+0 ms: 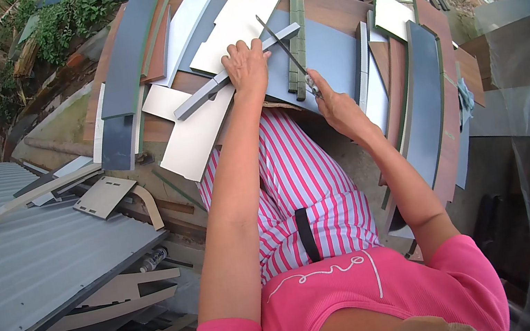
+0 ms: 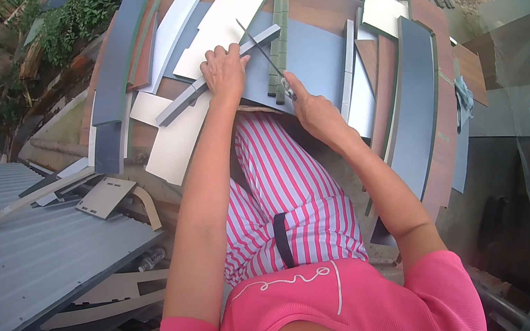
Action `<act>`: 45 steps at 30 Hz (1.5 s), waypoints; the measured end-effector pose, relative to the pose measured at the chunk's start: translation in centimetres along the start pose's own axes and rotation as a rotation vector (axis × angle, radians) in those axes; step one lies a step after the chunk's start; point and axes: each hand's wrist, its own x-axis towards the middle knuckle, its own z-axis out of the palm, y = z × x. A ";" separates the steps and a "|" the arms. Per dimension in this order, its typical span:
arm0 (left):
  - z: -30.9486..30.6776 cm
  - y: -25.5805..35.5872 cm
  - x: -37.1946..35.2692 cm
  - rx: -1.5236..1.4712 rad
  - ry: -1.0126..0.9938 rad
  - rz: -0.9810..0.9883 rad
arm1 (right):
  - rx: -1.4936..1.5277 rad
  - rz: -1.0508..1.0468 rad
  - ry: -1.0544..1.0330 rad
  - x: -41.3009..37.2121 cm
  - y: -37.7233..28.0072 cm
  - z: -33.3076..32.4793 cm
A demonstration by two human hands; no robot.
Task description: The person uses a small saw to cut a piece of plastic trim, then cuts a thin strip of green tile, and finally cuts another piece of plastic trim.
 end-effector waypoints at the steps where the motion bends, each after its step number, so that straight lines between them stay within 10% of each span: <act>1: 0.2 0.0 -0.2 -0.001 0.002 -0.004 | 0.000 0.006 -0.004 -1.1 0.2 0.1; 45: -0.6 -1.4 0.2 0.032 0.007 0.005 | 0.007 -0.058 0.014 1.5 -0.3 0.9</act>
